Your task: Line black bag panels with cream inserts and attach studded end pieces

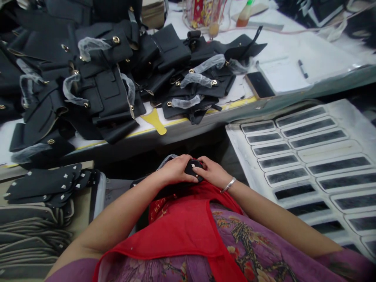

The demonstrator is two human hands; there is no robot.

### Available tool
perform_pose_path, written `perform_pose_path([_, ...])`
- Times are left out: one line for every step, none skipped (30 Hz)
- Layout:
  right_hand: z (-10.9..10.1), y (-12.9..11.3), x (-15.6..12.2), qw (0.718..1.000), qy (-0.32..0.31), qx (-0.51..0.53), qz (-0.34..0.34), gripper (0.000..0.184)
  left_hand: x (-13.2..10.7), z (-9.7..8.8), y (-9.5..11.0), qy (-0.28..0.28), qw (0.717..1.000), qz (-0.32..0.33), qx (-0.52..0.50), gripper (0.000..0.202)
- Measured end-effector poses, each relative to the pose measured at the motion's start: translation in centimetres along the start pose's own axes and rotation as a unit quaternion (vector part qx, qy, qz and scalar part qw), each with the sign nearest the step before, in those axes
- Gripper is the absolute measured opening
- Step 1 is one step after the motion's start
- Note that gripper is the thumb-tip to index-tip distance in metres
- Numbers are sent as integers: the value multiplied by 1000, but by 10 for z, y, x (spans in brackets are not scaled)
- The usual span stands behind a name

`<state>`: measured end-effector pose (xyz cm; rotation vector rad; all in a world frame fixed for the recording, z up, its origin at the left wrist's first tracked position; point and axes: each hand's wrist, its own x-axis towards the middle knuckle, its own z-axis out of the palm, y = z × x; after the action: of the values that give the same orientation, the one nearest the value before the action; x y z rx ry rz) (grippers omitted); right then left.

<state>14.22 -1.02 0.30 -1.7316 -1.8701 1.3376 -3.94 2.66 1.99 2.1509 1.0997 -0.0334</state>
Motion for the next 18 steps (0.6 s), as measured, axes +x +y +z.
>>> perform_pose_path([0, 0, 0, 1000, -2, 2, -8, 30, -3, -4, -7, -8, 1000, 0, -14, 65])
perform_pose_path([1, 1, 1, 1000, -5, 7, -14, 29, -6, -8, -15, -23, 999, -1, -38, 63])
perform_pose_path([1, 1, 1, 1000, -9, 14, -16, 29, -11, -13, -24, -45, 996, -7, -71, 59])
perform_pose_path([2, 2, 2, 999, -13, 26, -16, 28, -15, -18, -34, -71, 991, -17, -110, 55])
perform_pose_path([2, 4, 3, 999, -19, 42, -14, 29, -19, -22, -43, -97, 984, -31, -149, 52])
perform_pose_path([2, 4, 4, 998, -28, 62, -10, 29, -23, -25, -50, -117, 976, -44, -181, 50])
perform_pose_path([2, 5, 6, 996, -39, 83, -5, 30, -26, -28, -56, -129, 970, -54, -201, 50])
perform_pose_path([2, 6, 7, 993, -53, 105, 0, 31, -29, -29, -60, -133, 967, -58, -208, 51])
perform_pose_path([1, 6, 8, 990, -69, 123, 5, 32, -30, -30, -61, -131, 969, -54, -204, 51])
perform_pose_path([-1, 5, 10, 988, -87, 131, 9, 33, -30, -30, -60, -126, 972, -47, -193, 50])
perform_pose_path([-4, 4, 13, 987, -104, 125, 12, 34, -30, -30, -58, -121, 976, -41, -178, 49])
perform_pose_path([-8, 2, 15, 988, -119, 102, 12, 35, -29, -29, -56, -118, 979, -37, -163, 47])
perform_pose_path([-12, 0, 19, 990, -130, 62, 11, 36, -29, -29, -53, -116, 981, -35, -149, 45])
perform_pose_path([-16, -4, 23, 990, -139, 11, 4, 37, -28, -29, -50, -114, 983, -34, -137, 44])
perform_pose_path([-19, -8, 27, 988, -147, -42, -6, 38, -28, -29, -47, -111, 985, -34, -126, 43])
perform_pose_path([-21, -12, 32, 983, -156, -91, -19, 39, -29, -29, -45, -110, 986, -34, -118, 42])
perform_pose_path([-23, -17, 37, 977, -168, -128, -32, 41, -30, -29, -43, -108, 987, -34, -111, 42])
perform_pose_path([-23, -22, 42, 970, -184, -155, -43, 42, -31, -28, -42, -105, 988, -35, -106, 43])
